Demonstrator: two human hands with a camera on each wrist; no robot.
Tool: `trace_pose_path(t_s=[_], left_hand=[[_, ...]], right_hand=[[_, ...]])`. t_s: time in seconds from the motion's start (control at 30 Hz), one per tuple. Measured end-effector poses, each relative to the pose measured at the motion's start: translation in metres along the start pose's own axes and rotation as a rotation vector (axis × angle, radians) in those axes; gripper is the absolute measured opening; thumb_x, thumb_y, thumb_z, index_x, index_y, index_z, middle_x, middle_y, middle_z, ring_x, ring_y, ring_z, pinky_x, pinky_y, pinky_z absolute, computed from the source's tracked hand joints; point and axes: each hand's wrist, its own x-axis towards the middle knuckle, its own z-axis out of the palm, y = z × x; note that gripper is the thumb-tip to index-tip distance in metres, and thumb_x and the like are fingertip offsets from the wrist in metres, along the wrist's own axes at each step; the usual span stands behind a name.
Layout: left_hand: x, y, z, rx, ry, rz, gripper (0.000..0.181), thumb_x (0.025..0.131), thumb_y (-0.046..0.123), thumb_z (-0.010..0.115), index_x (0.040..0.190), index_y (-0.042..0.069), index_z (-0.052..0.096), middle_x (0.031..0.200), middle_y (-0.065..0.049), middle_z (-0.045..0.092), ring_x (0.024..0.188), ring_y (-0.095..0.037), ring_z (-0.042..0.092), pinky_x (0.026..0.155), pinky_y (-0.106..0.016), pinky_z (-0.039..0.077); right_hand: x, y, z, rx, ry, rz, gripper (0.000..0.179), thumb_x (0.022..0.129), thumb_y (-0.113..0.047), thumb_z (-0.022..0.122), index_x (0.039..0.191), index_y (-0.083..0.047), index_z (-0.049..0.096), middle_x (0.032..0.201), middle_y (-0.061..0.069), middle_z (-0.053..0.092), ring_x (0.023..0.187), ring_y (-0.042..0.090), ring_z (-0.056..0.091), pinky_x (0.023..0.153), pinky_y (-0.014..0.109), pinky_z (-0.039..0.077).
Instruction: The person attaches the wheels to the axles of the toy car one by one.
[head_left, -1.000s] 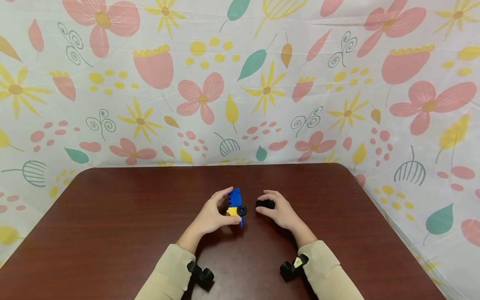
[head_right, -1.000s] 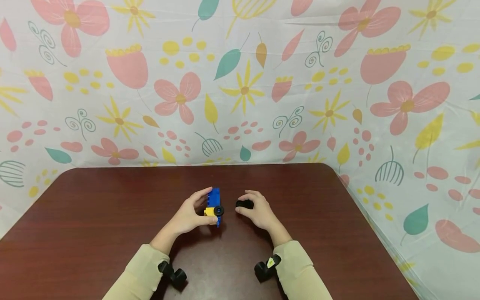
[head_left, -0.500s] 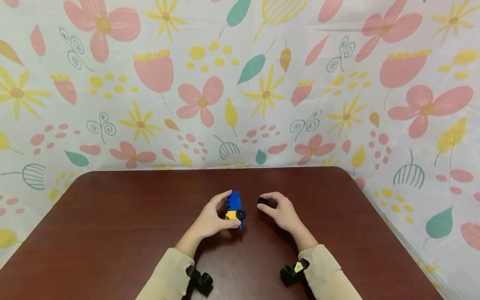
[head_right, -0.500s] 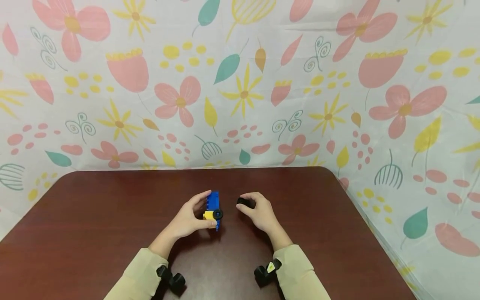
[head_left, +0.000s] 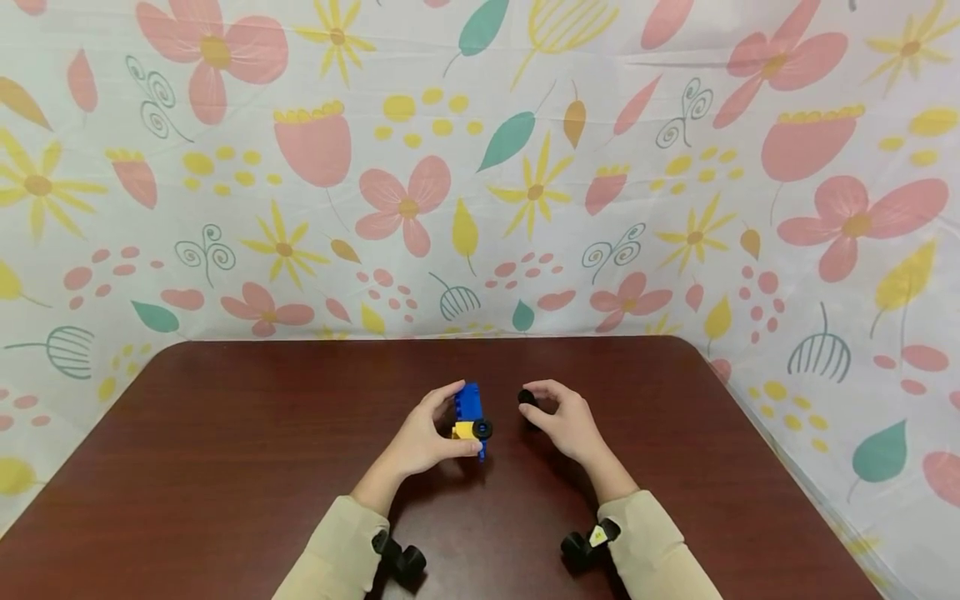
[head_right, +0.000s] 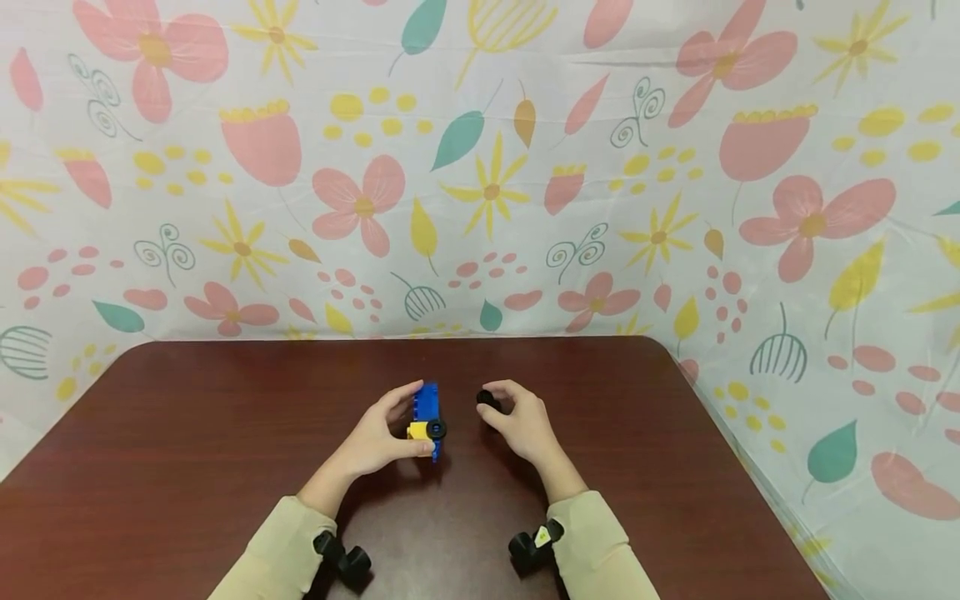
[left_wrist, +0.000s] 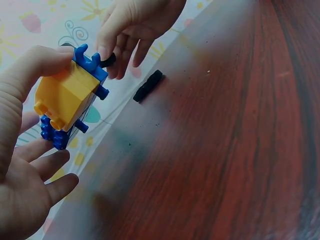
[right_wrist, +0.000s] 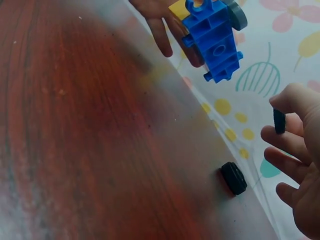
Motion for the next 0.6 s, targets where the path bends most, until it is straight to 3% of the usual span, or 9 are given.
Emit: trace_pose_path(t_s=[0.3, 0.5, 0.6], left_hand=[[0.002, 0.002, 0.001, 0.013, -0.007, 0.005, 0.092, 0.070, 0.033, 0.083, 0.146, 0.015, 0.035, 0.148, -0.012, 0.035, 0.135, -0.035, 0.039, 0.106, -0.052, 0.038], [0.000, 0.003, 0.001, 0.008, 0.005, 0.012, 0.090, 0.070, 0.033, 0.083, 0.146, 0.016, 0.036, 0.148, -0.013, 0.035, 0.134, -0.036, 0.040, 0.106, -0.053, 0.038], [0.000, 0.002, 0.002, 0.006, 0.004, 0.001, 0.091, 0.070, 0.034, 0.083, 0.146, 0.016, 0.036, 0.149, -0.012, 0.035, 0.135, -0.035, 0.039, 0.107, -0.052, 0.037]], right_hand=[[0.005, -0.003, -0.003, 0.043, -0.017, 0.040, 0.028, 0.085, -0.022, 0.071, 0.110, -0.013, 0.063, 0.102, 0.007, 0.070, 0.101, 0.024, 0.063, 0.087, 0.044, 0.051], [0.010, -0.008, 0.000, 0.103, -0.071, -0.006, 0.034, 0.088, -0.016, 0.067, 0.121, -0.008, 0.061, 0.111, 0.015, 0.067, 0.105, 0.029, 0.062, 0.087, 0.047, 0.052], [0.011, -0.011, 0.001, 0.103, -0.102, -0.016, 0.033, 0.089, -0.014, 0.065, 0.121, -0.010, 0.061, 0.112, 0.015, 0.067, 0.104, 0.028, 0.063, 0.084, 0.041, 0.054]])
